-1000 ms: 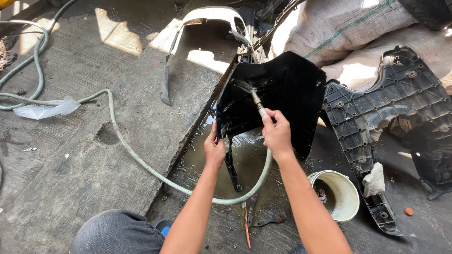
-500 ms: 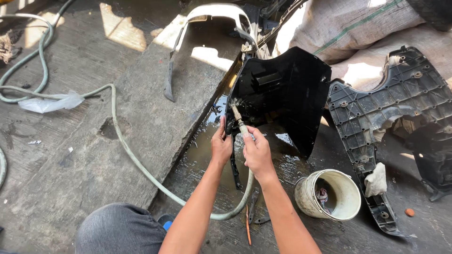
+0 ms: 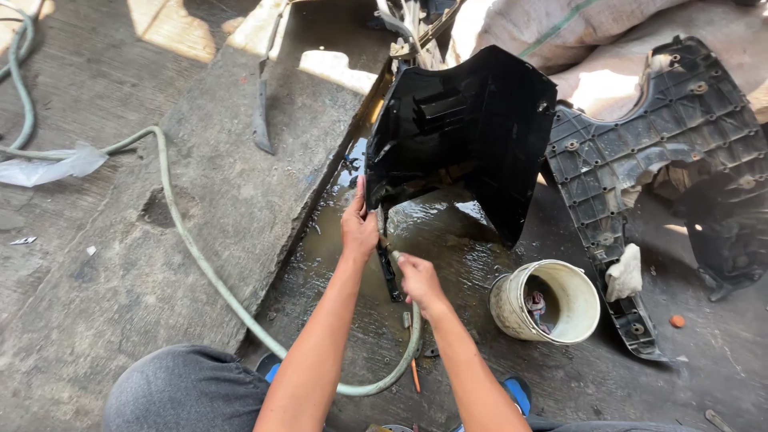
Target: The person scrubs a black plastic car part with a cloth, then rinses it with a hose, and finally wipes it dry with a cloth.
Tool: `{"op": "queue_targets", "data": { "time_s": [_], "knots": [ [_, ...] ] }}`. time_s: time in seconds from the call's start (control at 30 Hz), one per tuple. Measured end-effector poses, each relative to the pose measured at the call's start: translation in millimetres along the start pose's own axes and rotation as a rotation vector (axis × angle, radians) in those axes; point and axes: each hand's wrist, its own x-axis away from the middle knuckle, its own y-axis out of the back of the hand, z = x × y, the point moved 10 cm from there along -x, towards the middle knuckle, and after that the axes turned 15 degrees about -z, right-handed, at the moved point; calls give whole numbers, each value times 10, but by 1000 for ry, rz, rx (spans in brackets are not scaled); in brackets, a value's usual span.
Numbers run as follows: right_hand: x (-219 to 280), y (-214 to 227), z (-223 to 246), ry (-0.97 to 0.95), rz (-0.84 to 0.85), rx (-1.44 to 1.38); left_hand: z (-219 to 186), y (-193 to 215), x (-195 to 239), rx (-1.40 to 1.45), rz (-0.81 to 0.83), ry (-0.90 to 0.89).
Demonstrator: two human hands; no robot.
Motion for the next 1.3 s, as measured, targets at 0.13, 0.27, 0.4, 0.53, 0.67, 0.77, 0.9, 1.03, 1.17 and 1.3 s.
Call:
{"op": "queue_targets", "data": {
  "time_s": [0.13,0.27,0.4,0.53,0.67,0.77,0.9,1.03,1.17,1.3],
  "knots": [
    [-235,106,76,-35,-89,-30,-5,34,88,5,18,27],
    [-556,447,448,-29,-277,-194,-67,73,215,23,39,25],
    [-618,467,905,-29,-253,-283,-177,2,250,48,57,-3],
    [-304,546,1660,92,-280,-363,-153,40,354,57,67,-15],
    [26,758,2136,232,-284,-366,-53,63,367,46,73,9],
    [123,873,2316,290,-264,-375,53,-9,308,90,103,6],
    [95,964,2495,341,-248,-325,556,-121,234,132,134,19],
    [94,906,2629,404,-221,-257,644,-139,265,137,171,19],
    [30,937,2567,414,-279,-131,133,-129,421,47,288,-52],
    [272,1062,2623,410,-288,-276,-259,-143,591,-127,323,-149]
  ]
}}
